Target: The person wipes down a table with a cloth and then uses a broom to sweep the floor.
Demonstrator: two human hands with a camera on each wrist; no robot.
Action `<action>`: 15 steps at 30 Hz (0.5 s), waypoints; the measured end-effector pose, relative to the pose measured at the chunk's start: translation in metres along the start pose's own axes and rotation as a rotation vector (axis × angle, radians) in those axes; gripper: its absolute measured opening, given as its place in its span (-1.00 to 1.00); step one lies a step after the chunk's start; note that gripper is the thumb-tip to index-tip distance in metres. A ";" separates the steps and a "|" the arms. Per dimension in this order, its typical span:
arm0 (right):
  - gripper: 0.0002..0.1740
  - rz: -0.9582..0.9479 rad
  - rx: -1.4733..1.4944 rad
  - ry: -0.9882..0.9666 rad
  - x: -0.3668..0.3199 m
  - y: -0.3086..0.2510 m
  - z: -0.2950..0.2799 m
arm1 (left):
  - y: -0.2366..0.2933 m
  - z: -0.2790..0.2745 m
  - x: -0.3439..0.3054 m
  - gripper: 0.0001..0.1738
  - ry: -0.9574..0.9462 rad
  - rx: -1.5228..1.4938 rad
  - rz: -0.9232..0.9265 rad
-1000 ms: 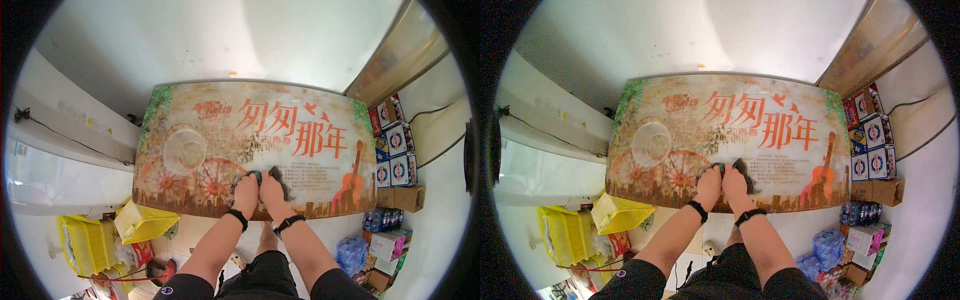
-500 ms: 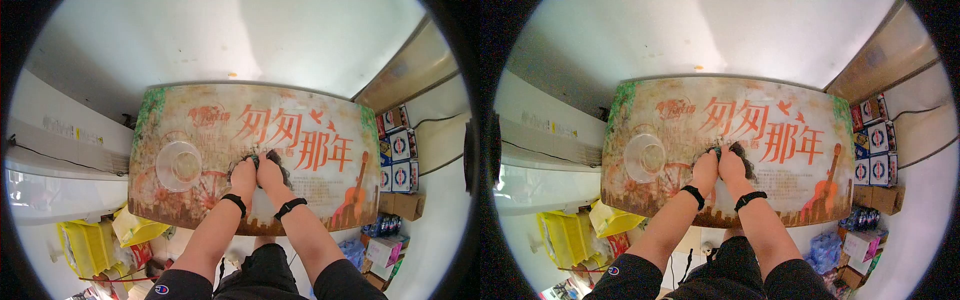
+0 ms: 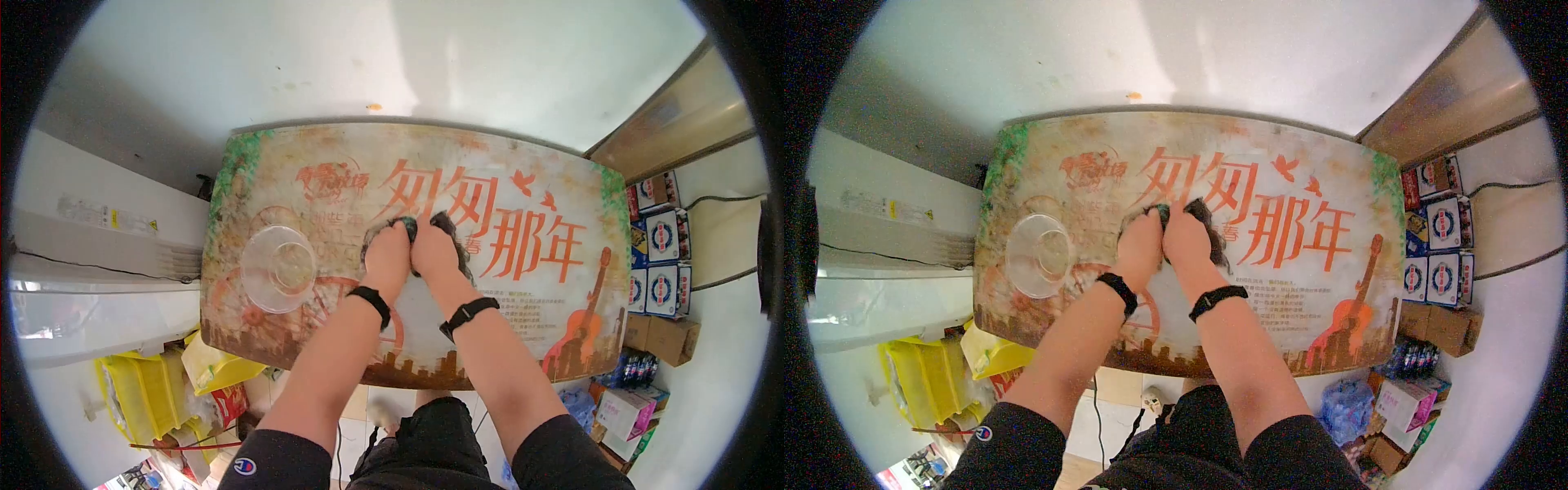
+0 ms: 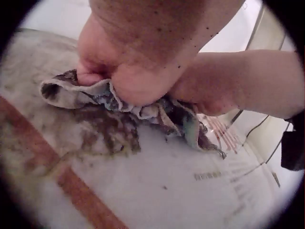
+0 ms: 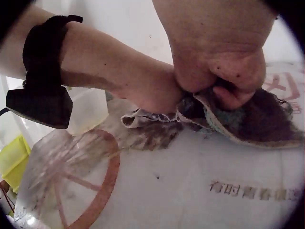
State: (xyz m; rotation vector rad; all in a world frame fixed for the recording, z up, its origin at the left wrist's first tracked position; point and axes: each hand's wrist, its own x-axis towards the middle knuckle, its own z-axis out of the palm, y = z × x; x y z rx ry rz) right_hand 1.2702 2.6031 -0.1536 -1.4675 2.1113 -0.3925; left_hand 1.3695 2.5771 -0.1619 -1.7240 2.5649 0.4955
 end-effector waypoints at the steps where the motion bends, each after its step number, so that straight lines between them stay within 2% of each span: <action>1: -0.75 0.009 0.008 0.019 0.005 -0.001 -0.002 | -0.005 0.001 0.007 -0.89 0.014 -0.009 0.033; 3: -0.71 0.049 0.003 0.058 0.019 -0.005 -0.002 | -0.003 -0.005 0.019 -0.88 0.011 -0.015 0.035; 6: -0.68 0.000 -0.001 0.008 0.026 -0.004 -0.009 | -0.006 -0.010 0.026 -0.89 0.062 -0.003 0.111; 8: -0.67 0.008 -0.017 -0.019 0.028 -0.004 -0.010 | -0.010 -0.014 0.029 -0.89 0.018 -0.008 0.104; 10: -0.66 -0.099 -0.070 0.056 0.020 -0.006 -0.016 | -0.010 -0.026 0.025 -0.84 -0.006 -0.033 0.126; 13: -0.64 -0.184 0.056 0.137 -0.034 -0.014 -0.042 | 0.000 -0.053 -0.019 -0.87 -0.008 -0.019 0.078; 15: -0.64 -0.193 -0.015 0.112 -0.076 -0.013 -0.044 | 0.006 -0.064 -0.063 -0.87 -0.084 -0.035 0.109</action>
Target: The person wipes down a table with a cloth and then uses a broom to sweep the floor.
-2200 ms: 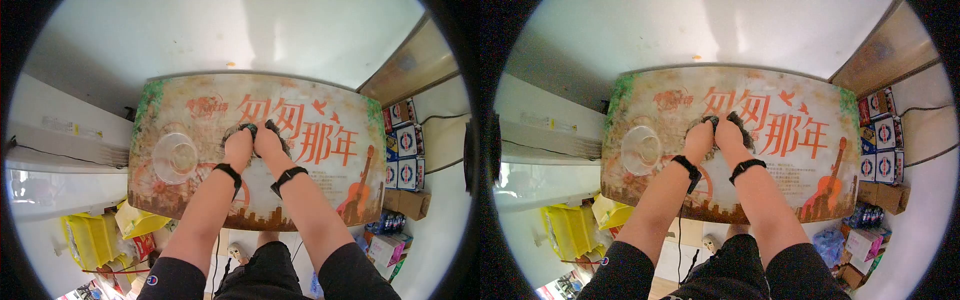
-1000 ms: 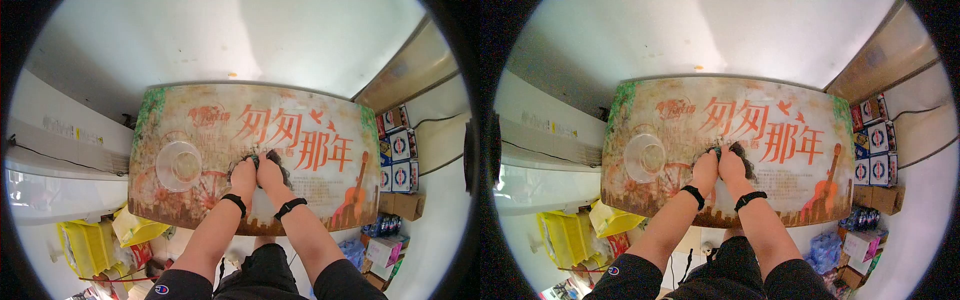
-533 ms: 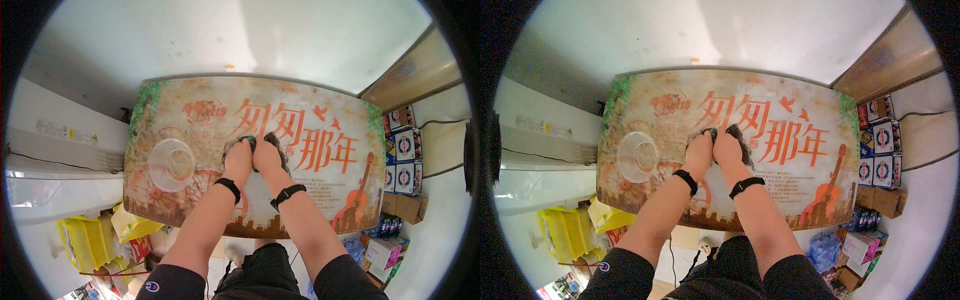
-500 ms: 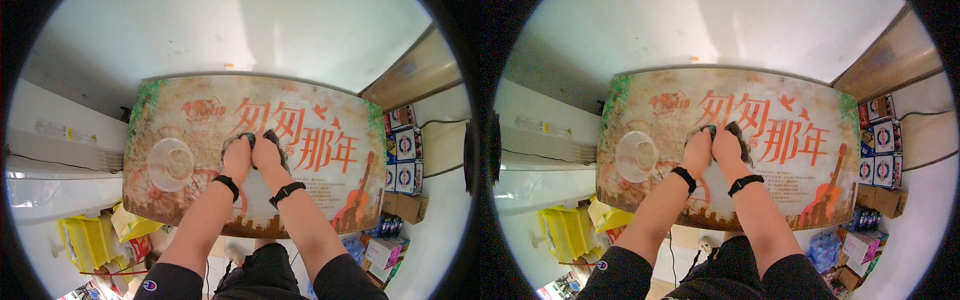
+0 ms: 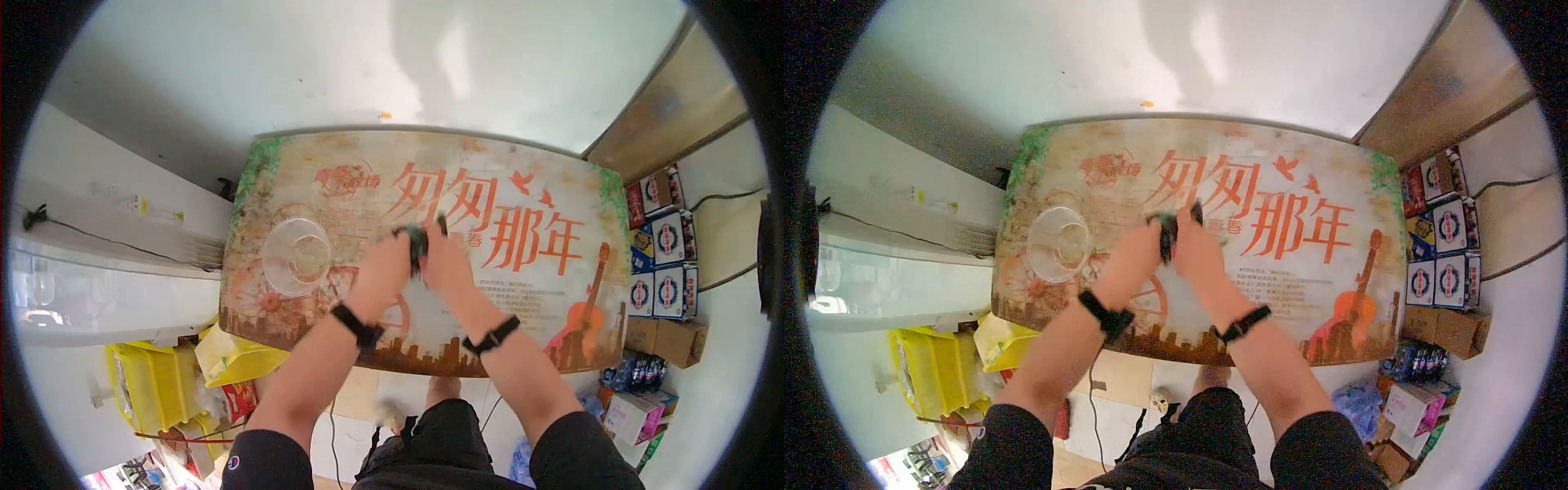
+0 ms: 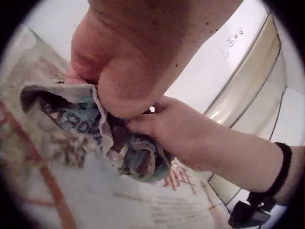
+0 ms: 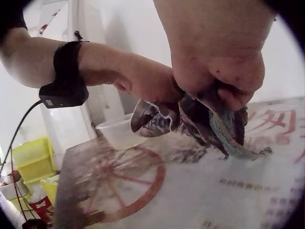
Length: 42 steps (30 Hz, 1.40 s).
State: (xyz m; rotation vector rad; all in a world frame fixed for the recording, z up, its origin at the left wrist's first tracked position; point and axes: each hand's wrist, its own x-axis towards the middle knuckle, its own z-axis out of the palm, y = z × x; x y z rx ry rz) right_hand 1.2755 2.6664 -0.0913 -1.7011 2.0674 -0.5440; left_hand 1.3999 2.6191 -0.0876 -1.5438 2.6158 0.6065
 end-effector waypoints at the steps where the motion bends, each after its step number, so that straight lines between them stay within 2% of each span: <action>1: -0.62 0.047 0.059 -0.050 -0.015 -0.004 -0.003 | 0.001 -0.002 -0.014 -0.87 -0.054 -0.022 -0.004; 2: -0.60 0.094 0.119 -0.100 -0.031 -0.008 -0.003 | 0.002 -0.001 -0.029 -0.88 -0.109 -0.044 -0.008; 4: -0.60 0.138 0.042 -0.229 -0.107 -0.001 0.018 | 0.012 0.035 -0.106 -0.88 -0.108 -0.015 0.024; 6: -0.59 0.163 0.021 -0.268 -0.157 -0.006 0.028 | 0.015 0.066 -0.151 -0.92 -0.162 -0.037 -0.020; 7: -0.59 0.165 0.017 -0.261 -0.174 -0.008 0.035 | 0.017 0.078 -0.168 -0.92 -0.157 -0.039 -0.013; 9: -0.59 0.235 -0.030 -0.386 -0.192 -0.004 0.058 | 0.012 0.106 -0.183 -0.90 -0.148 0.046 -0.022; 10: -0.60 0.212 -0.019 -0.301 -0.195 -0.003 0.068 | 0.010 0.112 -0.186 -0.89 -0.090 0.072 0.005; 14: -0.63 0.300 0.025 -0.337 -0.185 0.000 0.076 | 0.005 0.128 -0.183 -0.90 -0.024 0.019 0.014; 16: -0.76 0.243 0.017 -0.292 -0.177 -0.004 0.070 | 0.007 0.120 -0.173 -0.91 -0.060 0.007 0.009; 17: -0.76 0.250 0.016 -0.293 -0.167 -0.002 0.074 | 0.007 0.115 -0.161 -0.91 -0.064 0.005 0.013; 19: -0.77 0.280 0.019 -0.133 -0.138 0.000 0.084 | 0.003 0.107 -0.131 -0.92 0.049 0.037 0.000; 26: -0.75 0.292 -0.016 -0.332 -0.037 0.003 0.064 | -0.010 0.073 -0.047 -0.88 -0.042 0.052 -0.022; 29: -0.73 0.220 -0.013 -0.260 -0.019 0.010 0.066 | -0.012 0.065 -0.028 -0.89 -0.137 0.017 -0.075; 30: -0.72 0.206 -0.016 -0.264 -0.015 0.011 0.066 | -0.014 0.069 -0.026 -0.89 -0.074 -0.023 -0.077; 32: -0.71 0.198 -0.019 -0.273 -0.011 0.012 0.066 | -0.020 0.075 -0.020 -0.90 -0.047 -0.031 -0.071; 35: -0.72 0.255 0.055 -0.150 -0.021 0.008 0.075 | -0.018 0.072 -0.024 -0.89 -0.030 -0.028 -0.084; 38: -0.77 0.278 0.070 -0.134 -0.032 0.007 0.074 | -0.020 0.070 -0.026 -0.84 -0.151 -0.044 -0.062; 40: -0.78 0.220 0.037 -0.223 -0.068 0.007 0.075 | -0.010 0.070 -0.058 -0.81 -0.260 0.010 -0.051; 42: -0.76 0.222 0.088 -0.101 -0.110 0.014 0.092 | -0.004 0.091 -0.095 -0.82 -0.222 0.032 -0.010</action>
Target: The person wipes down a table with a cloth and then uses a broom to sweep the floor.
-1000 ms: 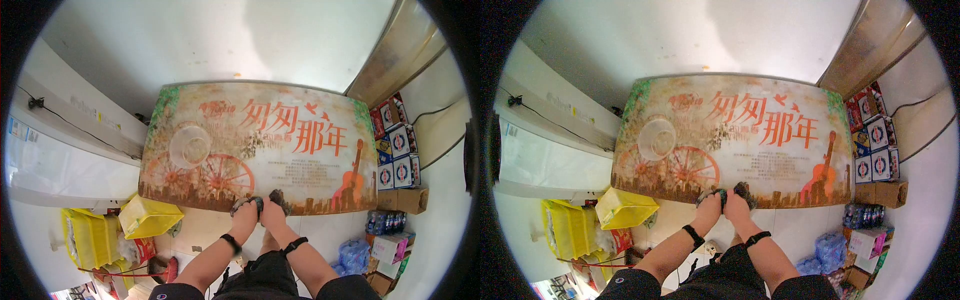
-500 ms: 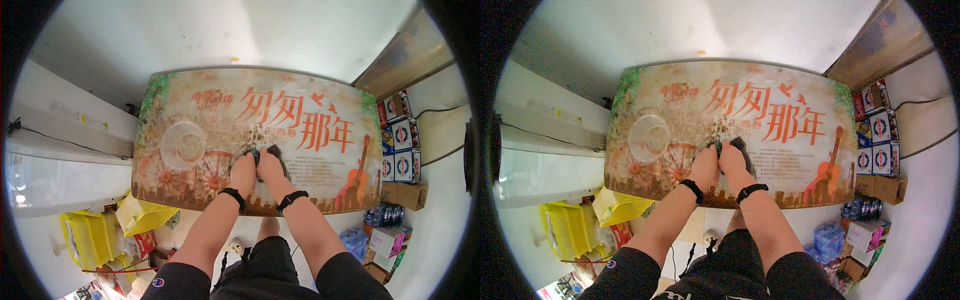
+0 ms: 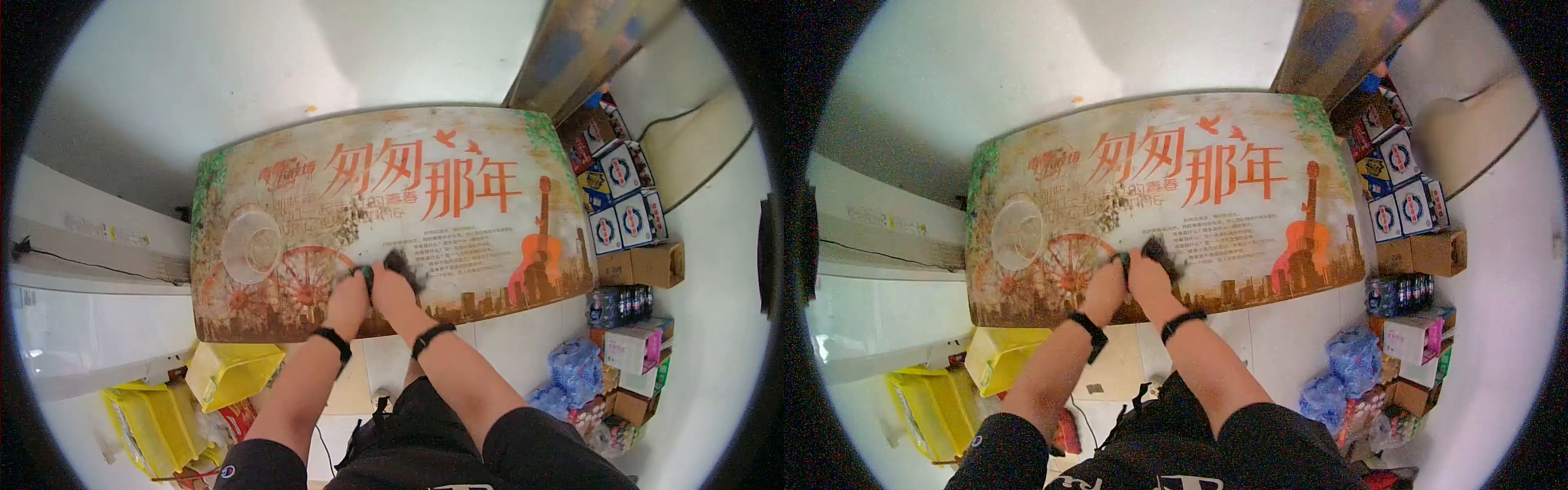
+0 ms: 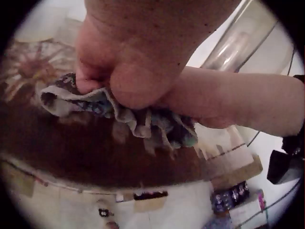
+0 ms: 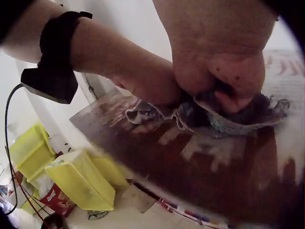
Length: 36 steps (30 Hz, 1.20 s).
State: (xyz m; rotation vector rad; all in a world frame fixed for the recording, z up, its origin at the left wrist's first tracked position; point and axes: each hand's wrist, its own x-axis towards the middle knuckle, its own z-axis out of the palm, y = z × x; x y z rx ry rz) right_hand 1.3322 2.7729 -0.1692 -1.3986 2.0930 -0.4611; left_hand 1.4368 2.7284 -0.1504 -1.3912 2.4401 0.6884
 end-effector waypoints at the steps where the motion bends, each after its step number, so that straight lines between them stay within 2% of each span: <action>1: -0.74 0.030 0.007 -0.017 -0.020 0.002 -0.002 | 0.003 0.010 -0.013 -0.83 0.035 0.015 0.024; 6: -0.72 0.108 -0.007 -0.106 -0.089 0.023 -0.019 | 0.038 0.035 -0.056 -0.86 0.041 0.042 0.053; 10: -0.70 0.084 -0.089 -0.111 -0.084 0.024 -0.007 | 0.033 0.044 -0.058 -0.86 0.065 -0.013 0.067; 13: -0.69 0.078 -0.117 -0.039 -0.077 0.023 -0.008 | 0.037 0.044 -0.056 -0.87 0.129 -0.040 0.063; 15: -0.68 0.077 -0.115 -0.116 -0.076 0.022 -0.012 | 0.036 0.044 -0.057 -0.87 0.128 -0.072 0.054; 17: -0.74 0.062 -0.091 -0.098 -0.075 0.024 -0.012 | 0.033 0.047 -0.051 -0.86 0.096 -0.104 0.016; 18: -0.75 0.038 -0.070 -0.113 -0.073 0.027 -0.009 | 0.035 0.039 -0.057 -0.82 0.108 -0.110 0.046; 19: -0.75 0.053 -0.047 -0.144 -0.072 0.024 -0.016 | 0.031 0.050 -0.048 -0.78 0.092 -0.120 -0.005; 22: -0.75 -0.080 -0.059 -0.119 -0.057 0.047 0.005 | 0.045 0.030 -0.057 -0.79 0.092 -0.184 -0.046; 24: -0.72 -0.169 -0.092 -0.183 -0.062 0.049 -0.013 | 0.054 0.039 -0.059 -0.82 0.206 -0.097 -0.130; 25: -0.69 -0.198 -0.094 -0.187 -0.068 0.050 -0.029 | 0.061 0.043 -0.059 -0.82 0.133 -0.039 -0.140; 27: -0.72 -0.208 -0.233 -0.203 -0.079 0.073 -0.063 | 0.104 0.064 -0.059 -0.79 0.154 -0.157 -0.214; 28: -0.76 -0.183 -0.307 -0.186 -0.077 0.110 -0.059 | 0.132 0.071 -0.056 -0.77 0.248 -0.476 -0.140; 29: -0.79 -0.429 -0.289 -0.030 -0.078 0.154 -0.066 | 0.146 0.106 -0.043 -0.75 0.226 -0.265 -0.098; 30: -0.79 -0.098 -0.235 -0.156 -0.090 0.165 -0.094 | 0.183 0.098 -0.056 -0.78 0.346 -0.282 -0.053; 31: -0.77 -0.250 -0.208 -0.138 -0.105 0.189 -0.116 | 0.215 0.098 -0.056 -0.80 0.278 -0.292 -0.129; 32: -0.76 -0.378 -0.291 -0.243 -0.104 0.226 -0.123 | 0.227 0.139 -0.049 -0.81 0.212 -0.220 -0.002; 33: -0.75 -0.456 -0.320 -0.225 -0.118 0.223 -0.160 | 0.255 0.127 -0.071 -0.65 0.160 -0.206 0.033; 34: -0.67 -0.504 -0.324 -0.101 -0.128 0.228 -0.176 | 0.276 0.127 -0.083 -0.53 0.200 -0.170 0.027; 35: -0.59 -0.534 -0.325 -0.101 -0.129 0.241 -0.180 | 0.288 0.129 -0.090 -0.40 0.241 -0.136 0.039; 36: -0.51 -0.551 -0.332 -0.094 -0.131 0.248 -0.183 | 0.289 0.128 -0.097 -0.40 0.226 -0.129 0.017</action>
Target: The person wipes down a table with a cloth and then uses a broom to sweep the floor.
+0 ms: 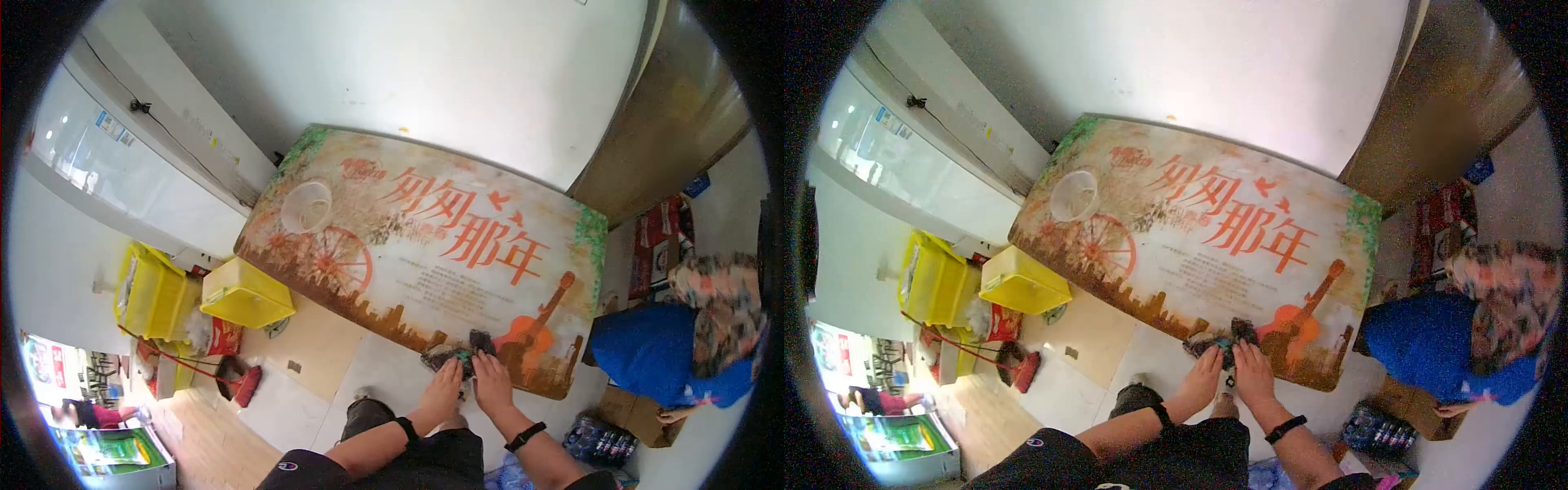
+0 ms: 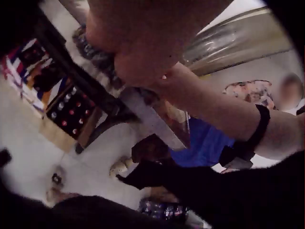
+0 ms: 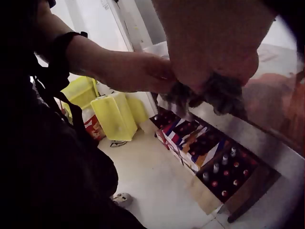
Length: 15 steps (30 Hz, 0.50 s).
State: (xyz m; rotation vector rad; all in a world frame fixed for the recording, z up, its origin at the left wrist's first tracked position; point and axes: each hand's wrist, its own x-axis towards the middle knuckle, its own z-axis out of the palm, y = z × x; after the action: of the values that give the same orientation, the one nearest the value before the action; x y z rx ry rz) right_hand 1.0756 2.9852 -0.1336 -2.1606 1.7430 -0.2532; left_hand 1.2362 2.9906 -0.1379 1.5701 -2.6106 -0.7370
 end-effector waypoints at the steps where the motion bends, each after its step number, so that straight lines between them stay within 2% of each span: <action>1: -0.51 0.000 0.013 -0.005 -0.009 0.003 -0.003 | 0.005 -0.003 -0.007 -0.37 0.035 0.085 0.042; 3: -0.41 -0.064 0.035 -0.196 -0.007 0.005 -0.011 | -0.001 -0.003 -0.007 -0.34 0.059 0.162 0.082; 4: -0.44 -0.078 0.045 -0.230 -0.005 0.006 -0.007 | -0.010 0.000 -0.007 -0.34 0.045 0.131 0.092; 11: -0.47 -0.288 -0.114 -0.364 0.041 -0.016 0.014 | -0.054 -0.016 -0.014 -0.34 -0.046 0.189 0.040; 15: -0.47 -0.373 -0.079 -0.367 0.089 -0.054 0.030 | -0.105 -0.025 -0.021 -0.34 -0.020 0.139 -0.045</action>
State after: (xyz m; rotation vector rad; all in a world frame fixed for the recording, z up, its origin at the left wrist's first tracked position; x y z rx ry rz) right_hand 1.1556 2.9137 -0.1475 -2.3949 1.1657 0.1192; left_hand 1.3397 2.9576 -0.1522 1.6693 -2.7026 -0.5880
